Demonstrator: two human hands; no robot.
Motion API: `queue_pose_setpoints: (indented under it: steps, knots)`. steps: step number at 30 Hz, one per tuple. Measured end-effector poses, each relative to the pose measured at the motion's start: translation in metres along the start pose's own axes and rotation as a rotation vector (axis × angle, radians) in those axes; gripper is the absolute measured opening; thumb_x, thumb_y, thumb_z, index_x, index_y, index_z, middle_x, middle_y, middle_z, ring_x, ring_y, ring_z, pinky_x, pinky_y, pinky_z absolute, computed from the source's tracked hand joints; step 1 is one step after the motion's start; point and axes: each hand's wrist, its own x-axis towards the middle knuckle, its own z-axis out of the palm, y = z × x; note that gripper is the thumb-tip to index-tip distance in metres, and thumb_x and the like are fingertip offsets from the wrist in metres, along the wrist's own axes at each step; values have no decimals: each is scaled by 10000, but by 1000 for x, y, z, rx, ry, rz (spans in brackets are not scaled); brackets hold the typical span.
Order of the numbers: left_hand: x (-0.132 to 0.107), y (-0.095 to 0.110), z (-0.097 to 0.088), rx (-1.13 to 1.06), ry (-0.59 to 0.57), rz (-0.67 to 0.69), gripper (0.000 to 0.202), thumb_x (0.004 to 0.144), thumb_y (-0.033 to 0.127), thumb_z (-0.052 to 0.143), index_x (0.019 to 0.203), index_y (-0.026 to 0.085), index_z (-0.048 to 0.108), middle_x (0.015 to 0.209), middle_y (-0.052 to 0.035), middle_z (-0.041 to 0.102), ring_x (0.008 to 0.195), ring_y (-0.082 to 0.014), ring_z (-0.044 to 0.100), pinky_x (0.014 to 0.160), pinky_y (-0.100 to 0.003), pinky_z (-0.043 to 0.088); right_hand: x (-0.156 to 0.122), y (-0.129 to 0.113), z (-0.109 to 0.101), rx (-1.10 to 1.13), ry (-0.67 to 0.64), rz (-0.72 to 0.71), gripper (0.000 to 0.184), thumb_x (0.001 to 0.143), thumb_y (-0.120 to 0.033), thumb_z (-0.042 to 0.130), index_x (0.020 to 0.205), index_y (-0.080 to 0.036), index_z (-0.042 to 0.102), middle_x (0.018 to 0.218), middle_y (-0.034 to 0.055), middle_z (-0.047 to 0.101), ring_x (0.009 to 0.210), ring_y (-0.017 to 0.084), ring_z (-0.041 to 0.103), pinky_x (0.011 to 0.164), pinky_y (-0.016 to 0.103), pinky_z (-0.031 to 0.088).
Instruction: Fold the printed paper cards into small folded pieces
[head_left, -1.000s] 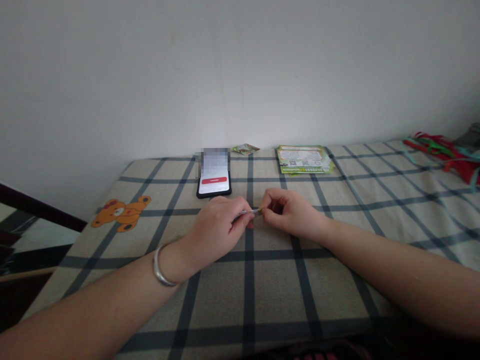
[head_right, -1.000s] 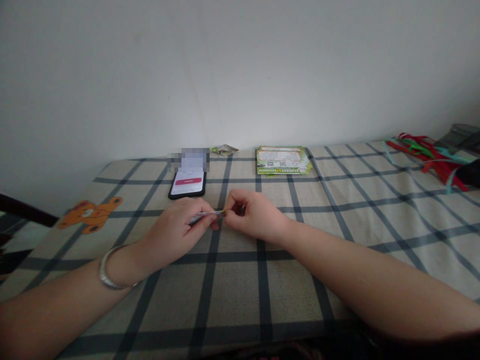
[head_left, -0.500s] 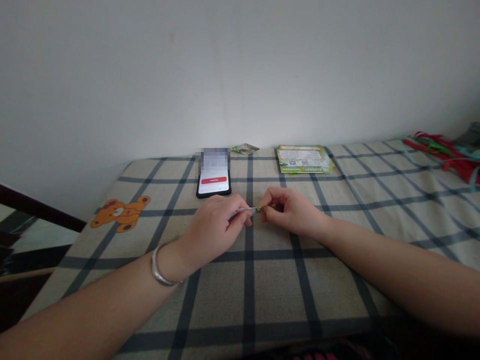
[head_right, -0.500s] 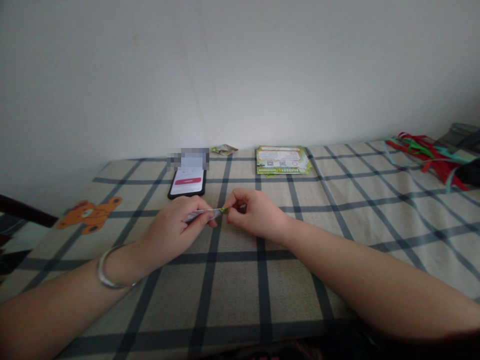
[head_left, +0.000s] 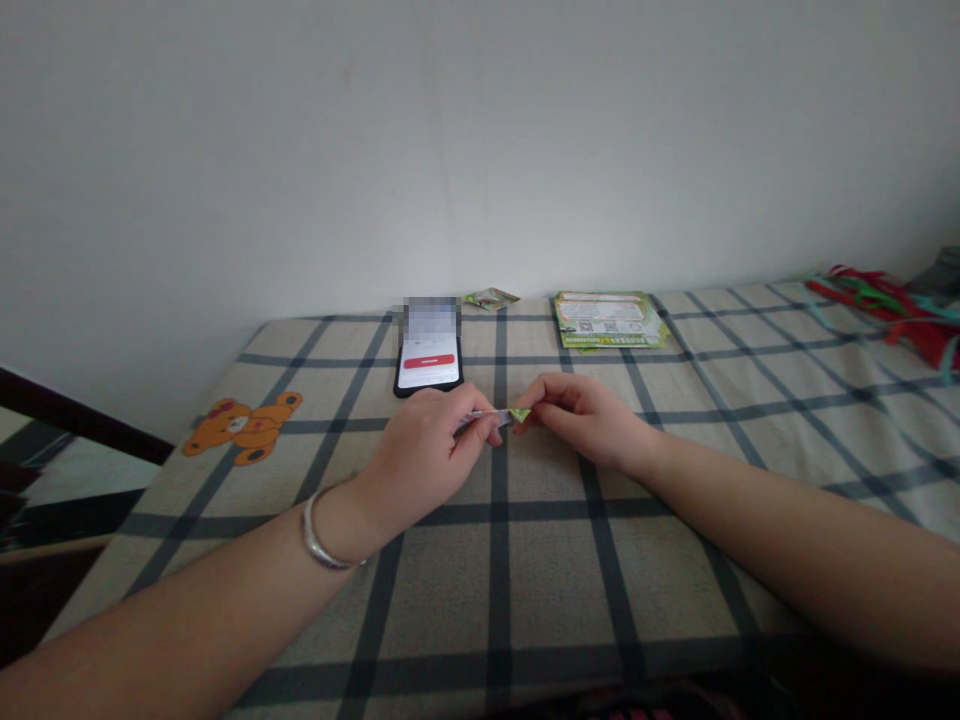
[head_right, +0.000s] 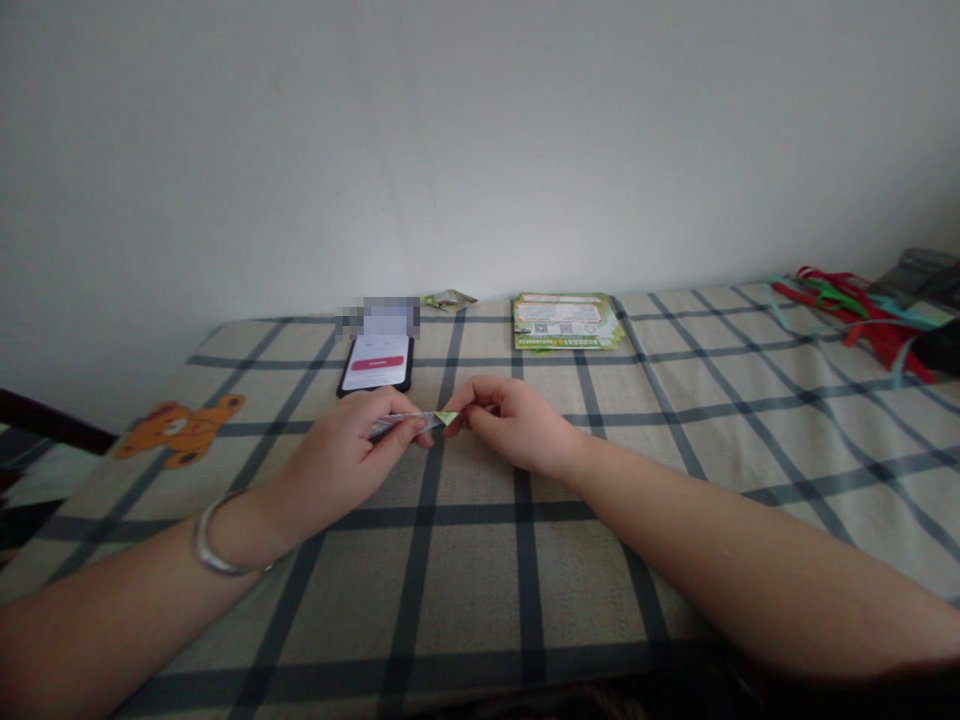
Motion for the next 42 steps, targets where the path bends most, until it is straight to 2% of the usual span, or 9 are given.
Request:
queue_pose_setpoints:
  steps: [4, 10, 16, 21, 25, 30, 35, 40, 42]
  knots:
    - [3, -1, 1, 18, 10, 40, 119, 892, 157, 545, 790, 197, 589, 736, 32, 657, 717, -164, 596, 681, -292, 396, 1, -2, 0, 64, 2, -9, 123, 836, -182, 494, 855, -186, 615, 780, 7, 682, 766, 130, 631, 745, 292, 480]
    - [3, -4, 1, 54, 11, 133, 99, 898, 179, 555, 816, 191, 608, 762, 19, 660, 750, -172, 614, 726, -313, 400, 0, -6, 2, -74, 33, -49, 151, 851, -311, 577, 781, -183, 614, 749, 7, 650, 714, 130, 588, 675, 280, 452]
    - [3, -3, 0, 12, -56, 80, 109, 901, 178, 541, 818, 193, 609, 774, 17, 663, 771, -169, 614, 717, -299, 412, -1, -5, 2, -200, 35, -59, 110, 842, -266, 600, 777, -179, 621, 700, -12, 635, 628, 104, 547, 573, 238, 407]
    - [4, -1, 0, 10, -81, 48, 108, 909, 226, 528, 838, 193, 602, 767, 7, 652, 753, -171, 610, 675, -286, 417, -2, -6, 4, -329, 91, -143, 63, 840, -207, 582, 784, -188, 603, 673, -36, 592, 586, 85, 486, 534, 220, 363]
    - [4, -2, 1, 6, -64, -39, 104, 901, 247, 523, 880, 196, 611, 773, -4, 667, 733, -173, 622, 624, -271, 427, -2, -6, 4, -328, 151, -167, 43, 847, -181, 550, 807, -189, 562, 708, -31, 575, 606, 90, 486, 531, 221, 361]
    - [3, -5, 3, -82, -33, -121, 117, 901, 269, 533, 875, 187, 613, 810, -23, 702, 765, -169, 656, 653, -261, 477, -2, -2, 2, -260, 256, -153, 57, 895, -213, 493, 846, -198, 518, 729, -26, 540, 625, 101, 485, 553, 237, 383]
    - [3, -6, 3, -64, -22, -89, 157, 907, 294, 527, 831, 186, 613, 782, -25, 674, 750, -166, 639, 646, -260, 474, -1, 3, 0, -229, 283, -146, 57, 905, -217, 479, 863, -202, 515, 755, -19, 535, 647, 106, 487, 576, 248, 392]
    - [5, -7, 3, 1, 2, -6, 158, 895, 260, 514, 774, 179, 573, 748, -9, 602, 698, -147, 565, 622, -261, 429, -1, 3, -2, -307, 317, -167, 58, 900, -226, 497, 871, -205, 544, 769, -5, 561, 671, 118, 505, 585, 257, 396]
    - [6, -7, 5, 0, 23, -18, 136, 875, 244, 532, 760, 175, 555, 732, -3, 579, 679, -144, 547, 605, -262, 418, 0, 4, -3, -355, 337, -178, 55, 890, -229, 520, 872, -208, 568, 776, -1, 579, 676, 122, 514, 587, 260, 401]
